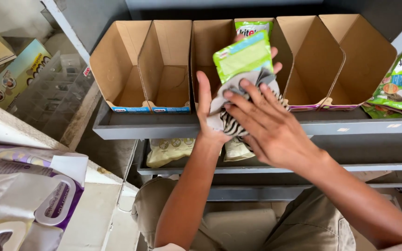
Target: Wiping down cat food pouches with a cloth and organizing them into cardboard trays on a low retail shelf.
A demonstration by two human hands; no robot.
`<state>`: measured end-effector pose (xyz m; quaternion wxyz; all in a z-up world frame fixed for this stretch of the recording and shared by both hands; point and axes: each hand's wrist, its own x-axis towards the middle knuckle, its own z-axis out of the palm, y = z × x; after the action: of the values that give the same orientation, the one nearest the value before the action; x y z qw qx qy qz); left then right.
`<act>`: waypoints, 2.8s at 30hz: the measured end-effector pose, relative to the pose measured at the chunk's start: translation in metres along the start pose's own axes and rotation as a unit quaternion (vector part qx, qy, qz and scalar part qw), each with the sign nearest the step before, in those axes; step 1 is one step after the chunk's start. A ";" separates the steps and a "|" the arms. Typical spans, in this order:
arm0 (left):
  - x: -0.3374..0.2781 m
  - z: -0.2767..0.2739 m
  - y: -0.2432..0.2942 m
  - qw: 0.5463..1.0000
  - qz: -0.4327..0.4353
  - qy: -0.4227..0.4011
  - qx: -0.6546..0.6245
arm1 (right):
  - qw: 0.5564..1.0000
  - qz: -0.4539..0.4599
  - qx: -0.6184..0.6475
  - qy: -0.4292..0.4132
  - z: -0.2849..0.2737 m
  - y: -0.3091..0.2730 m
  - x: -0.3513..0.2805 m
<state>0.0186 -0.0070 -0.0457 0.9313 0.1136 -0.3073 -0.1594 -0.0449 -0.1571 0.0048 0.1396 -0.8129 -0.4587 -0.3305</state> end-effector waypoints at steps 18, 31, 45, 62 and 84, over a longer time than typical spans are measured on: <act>0.001 0.003 0.003 0.997 -0.009 -0.076 -0.006 | 0.999 0.013 0.029 0.029 -0.010 -0.012 0.027; -0.008 -0.009 -0.003 0.991 0.095 -0.039 0.088 | 0.992 0.056 0.092 0.059 0.003 0.005 0.027; -0.008 0.082 0.012 0.913 0.127 -0.027 0.386 | 0.781 0.350 0.450 0.256 0.031 0.019 -0.033; -0.022 0.105 0.071 0.584 0.131 -0.042 0.800 | 0.820 0.348 0.414 0.186 0.042 0.024 -0.104; 0.038 0.066 0.109 0.417 0.339 0.037 0.843 | 0.967 0.183 -0.145 -0.099 0.052 0.010 -0.004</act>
<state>0.0324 0.0721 0.0602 0.3577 0.7336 -0.2666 0.5126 -0.0164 -0.1372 -0.0359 0.0320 -0.9233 -0.2611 -0.2799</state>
